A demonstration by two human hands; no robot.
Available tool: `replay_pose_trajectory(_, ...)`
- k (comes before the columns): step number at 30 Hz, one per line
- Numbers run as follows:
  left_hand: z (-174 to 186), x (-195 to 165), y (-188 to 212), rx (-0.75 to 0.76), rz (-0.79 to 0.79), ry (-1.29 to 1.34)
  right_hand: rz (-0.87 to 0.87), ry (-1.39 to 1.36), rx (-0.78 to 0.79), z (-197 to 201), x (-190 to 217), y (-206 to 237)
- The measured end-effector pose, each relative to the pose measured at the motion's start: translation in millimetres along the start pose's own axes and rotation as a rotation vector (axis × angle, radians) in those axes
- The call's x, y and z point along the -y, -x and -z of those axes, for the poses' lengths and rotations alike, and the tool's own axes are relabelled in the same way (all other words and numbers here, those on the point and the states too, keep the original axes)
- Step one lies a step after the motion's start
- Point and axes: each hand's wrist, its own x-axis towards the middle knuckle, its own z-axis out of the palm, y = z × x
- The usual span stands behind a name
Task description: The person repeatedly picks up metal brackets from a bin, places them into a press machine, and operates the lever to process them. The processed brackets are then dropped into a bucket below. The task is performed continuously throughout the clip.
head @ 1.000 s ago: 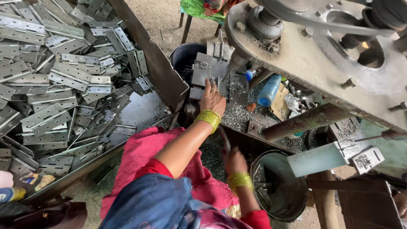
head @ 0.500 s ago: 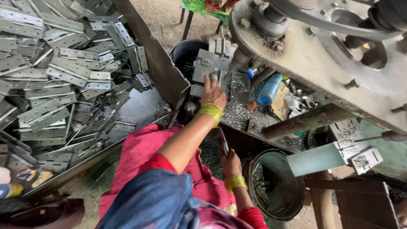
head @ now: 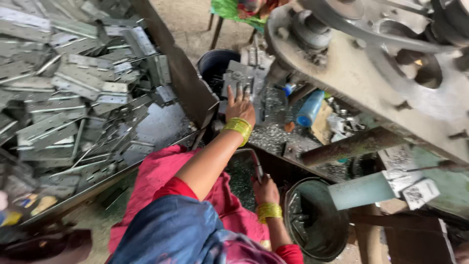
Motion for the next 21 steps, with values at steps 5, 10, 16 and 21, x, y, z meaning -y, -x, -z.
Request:
replay_pose_trajectory(5,9,4,-11,-0.031,0.051,-0.080,0.009,0.163,0.078,30,-6,-30)
replay_pose_trajectory(10,25,-2,-21,0.224,0.040,-0.138,-0.025,0.086,0.028,19,-7,-18)
replay_pose_trajectory(16,22,1,-9,0.074,0.104,0.001,0.056,0.030,-0.041,-35,-36,0)
replay_pose_trajectory(21,-7,47,74,-0.363,-0.322,0.269,0.245,-0.558,-0.137,1,-23,-9)
